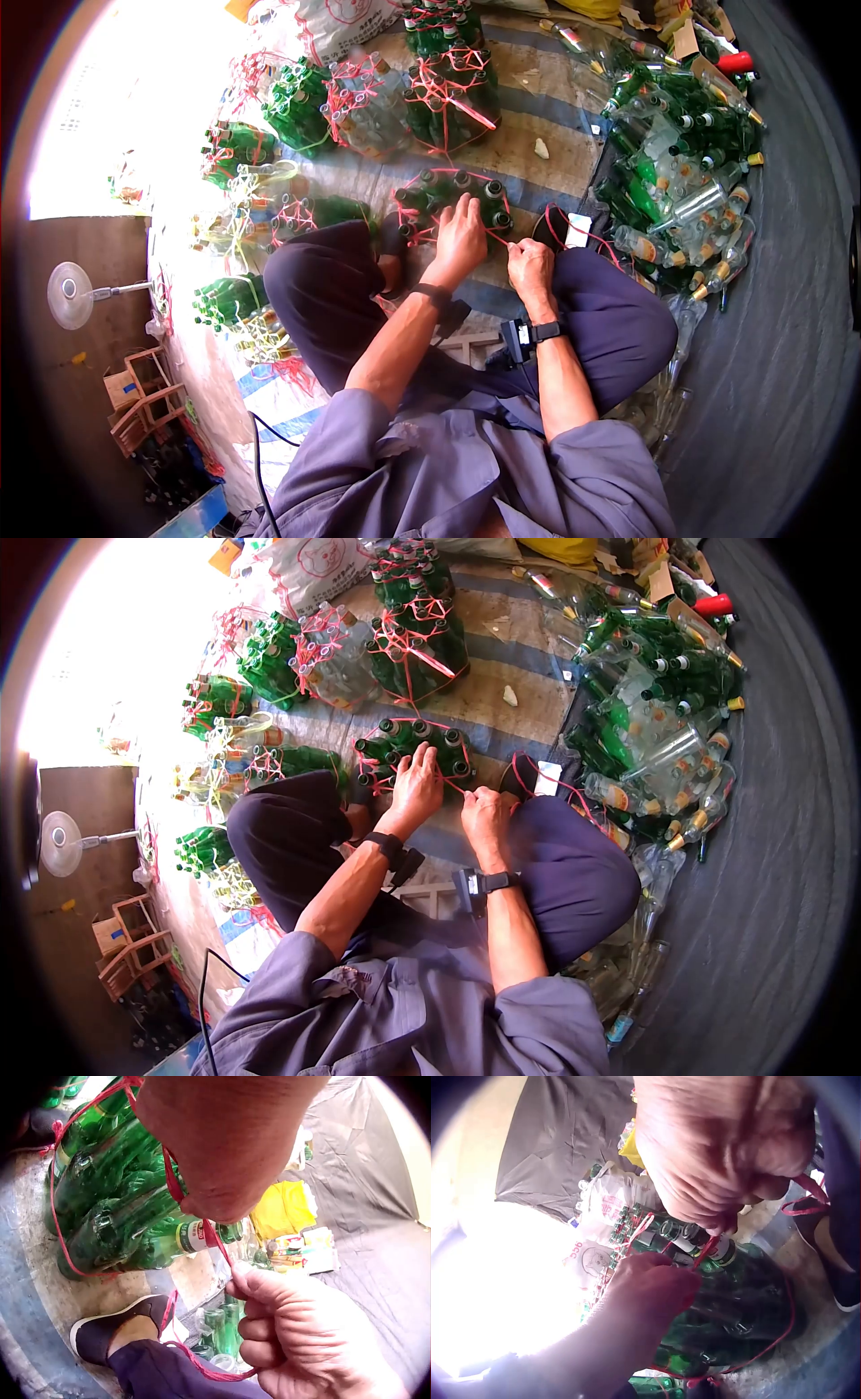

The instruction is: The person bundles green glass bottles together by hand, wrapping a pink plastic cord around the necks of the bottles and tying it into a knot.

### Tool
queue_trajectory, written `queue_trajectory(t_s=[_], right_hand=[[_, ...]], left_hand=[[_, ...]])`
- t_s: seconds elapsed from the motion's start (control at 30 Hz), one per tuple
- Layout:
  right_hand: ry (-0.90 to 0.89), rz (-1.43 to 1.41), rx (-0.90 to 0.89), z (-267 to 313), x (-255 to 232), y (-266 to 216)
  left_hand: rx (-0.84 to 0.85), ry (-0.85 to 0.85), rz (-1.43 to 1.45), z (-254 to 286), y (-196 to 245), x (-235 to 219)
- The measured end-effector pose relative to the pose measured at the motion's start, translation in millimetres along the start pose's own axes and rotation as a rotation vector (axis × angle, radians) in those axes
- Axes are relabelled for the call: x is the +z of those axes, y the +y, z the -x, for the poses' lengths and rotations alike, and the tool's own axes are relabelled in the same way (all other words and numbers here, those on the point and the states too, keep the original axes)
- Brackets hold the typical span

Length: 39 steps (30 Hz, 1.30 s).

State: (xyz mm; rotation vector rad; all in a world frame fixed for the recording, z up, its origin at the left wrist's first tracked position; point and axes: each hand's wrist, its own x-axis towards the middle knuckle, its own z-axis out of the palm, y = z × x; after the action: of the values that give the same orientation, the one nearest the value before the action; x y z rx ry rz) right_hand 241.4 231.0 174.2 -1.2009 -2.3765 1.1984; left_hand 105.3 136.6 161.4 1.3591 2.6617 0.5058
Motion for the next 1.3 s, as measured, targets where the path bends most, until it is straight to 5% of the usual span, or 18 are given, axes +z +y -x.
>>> queue_trajectory(t_s=[0.3, 0.37, 0.73, 1.03, 1.13, 1.3], right_hand=[[0.007, 0.042, -0.003, -1, 0, 3], [0.038, 0.105, -0.150, -2, -3, 3], [-0.141, 0.240, -0.343, -30, -33, -28], [-0.413, 0.506, -0.677, -96, -42, -42], [-0.374, 0.494, -0.752, -112, -34, -37], [-0.339, 0.453, -0.605, -124, -26, -19]], left_hand=[[0.050, 0.085, -0.007, 0, 1, -2], [0.092, 0.162, -0.025, 0, 0, -3], [0.049, 0.204, 0.051, 0, -3, 6], [0.007, 0.119, 0.131, -1, -1, -3], [0.006, 0.116, 0.139, -1, -1, -2], [0.010, 0.137, 0.137, -3, -2, -2]])
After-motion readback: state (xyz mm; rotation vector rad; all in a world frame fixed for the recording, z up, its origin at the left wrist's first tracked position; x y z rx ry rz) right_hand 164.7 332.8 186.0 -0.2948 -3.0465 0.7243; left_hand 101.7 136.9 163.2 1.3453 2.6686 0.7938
